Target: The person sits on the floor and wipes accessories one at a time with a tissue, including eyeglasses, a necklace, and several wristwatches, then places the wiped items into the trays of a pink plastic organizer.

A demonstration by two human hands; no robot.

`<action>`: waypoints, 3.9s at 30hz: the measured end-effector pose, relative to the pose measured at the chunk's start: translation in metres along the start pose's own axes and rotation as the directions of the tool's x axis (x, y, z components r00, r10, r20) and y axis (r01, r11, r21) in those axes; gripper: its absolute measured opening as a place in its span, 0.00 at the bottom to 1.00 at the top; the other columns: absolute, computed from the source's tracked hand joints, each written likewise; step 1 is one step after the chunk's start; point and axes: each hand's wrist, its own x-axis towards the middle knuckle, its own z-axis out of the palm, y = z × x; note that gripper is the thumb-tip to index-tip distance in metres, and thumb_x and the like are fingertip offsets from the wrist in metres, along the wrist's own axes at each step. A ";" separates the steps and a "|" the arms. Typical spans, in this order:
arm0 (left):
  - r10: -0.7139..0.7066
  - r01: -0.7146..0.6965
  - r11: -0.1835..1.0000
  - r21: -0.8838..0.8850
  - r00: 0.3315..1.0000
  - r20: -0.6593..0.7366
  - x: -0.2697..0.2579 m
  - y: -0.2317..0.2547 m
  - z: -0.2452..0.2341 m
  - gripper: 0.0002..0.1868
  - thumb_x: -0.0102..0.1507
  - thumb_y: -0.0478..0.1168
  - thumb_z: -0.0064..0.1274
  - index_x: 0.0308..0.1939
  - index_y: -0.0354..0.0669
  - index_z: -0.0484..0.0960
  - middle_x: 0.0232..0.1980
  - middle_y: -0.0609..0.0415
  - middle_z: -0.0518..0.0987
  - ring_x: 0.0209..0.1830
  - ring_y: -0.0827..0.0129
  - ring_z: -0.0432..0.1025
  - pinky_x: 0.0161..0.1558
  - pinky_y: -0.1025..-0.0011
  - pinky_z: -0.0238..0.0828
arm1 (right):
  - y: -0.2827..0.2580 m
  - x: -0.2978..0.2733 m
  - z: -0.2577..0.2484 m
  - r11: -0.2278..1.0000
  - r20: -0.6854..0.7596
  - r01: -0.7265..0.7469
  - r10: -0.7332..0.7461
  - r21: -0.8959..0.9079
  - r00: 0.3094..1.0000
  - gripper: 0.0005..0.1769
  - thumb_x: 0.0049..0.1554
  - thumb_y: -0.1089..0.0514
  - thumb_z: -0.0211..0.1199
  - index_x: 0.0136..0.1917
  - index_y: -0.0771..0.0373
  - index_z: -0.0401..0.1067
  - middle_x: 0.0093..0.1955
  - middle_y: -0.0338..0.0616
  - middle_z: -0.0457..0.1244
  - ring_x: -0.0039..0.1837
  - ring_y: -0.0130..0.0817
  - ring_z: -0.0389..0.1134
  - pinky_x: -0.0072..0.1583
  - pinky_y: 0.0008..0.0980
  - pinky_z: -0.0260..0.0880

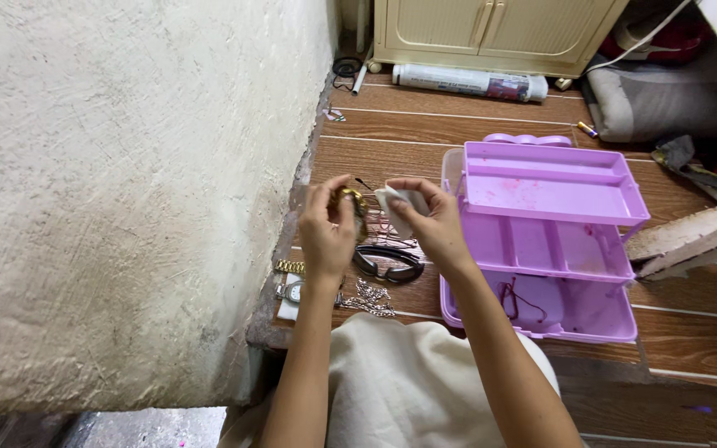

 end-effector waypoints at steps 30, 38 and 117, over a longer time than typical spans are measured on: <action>-0.363 0.581 0.269 -0.768 0.800 0.478 -0.043 0.023 0.140 0.24 0.66 0.54 0.55 0.55 0.38 0.81 0.43 0.59 0.83 0.39 0.79 0.76 0.43 0.78 0.75 | 0.012 -0.032 -0.082 0.957 -0.294 0.123 -0.042 0.262 0.955 0.18 0.60 0.63 0.68 0.63 0.68 0.72 0.53 0.43 0.70 0.51 0.25 0.71 0.52 0.25 0.74; -0.445 0.728 0.253 -0.637 0.672 0.592 -0.050 0.029 0.131 0.29 0.64 0.67 0.50 0.49 0.46 0.81 0.36 0.62 0.79 0.32 0.79 0.74 0.34 0.80 0.72 | 0.007 -0.027 -0.076 0.937 -0.371 0.216 -0.104 0.275 0.923 0.19 0.60 0.62 0.67 0.63 0.68 0.72 0.54 0.43 0.70 0.54 0.26 0.72 0.55 0.25 0.75; -0.385 0.586 0.034 -0.810 0.755 0.530 -0.038 -0.004 0.121 0.25 0.74 0.56 0.32 0.72 0.56 0.63 0.68 0.45 0.73 0.57 0.55 0.74 0.57 0.57 0.76 | -0.010 -0.050 -0.035 0.800 -0.265 -0.091 -0.088 -0.593 0.960 0.19 0.55 0.47 0.72 0.51 0.63 0.80 0.44 0.46 0.71 0.47 0.36 0.71 0.49 0.37 0.71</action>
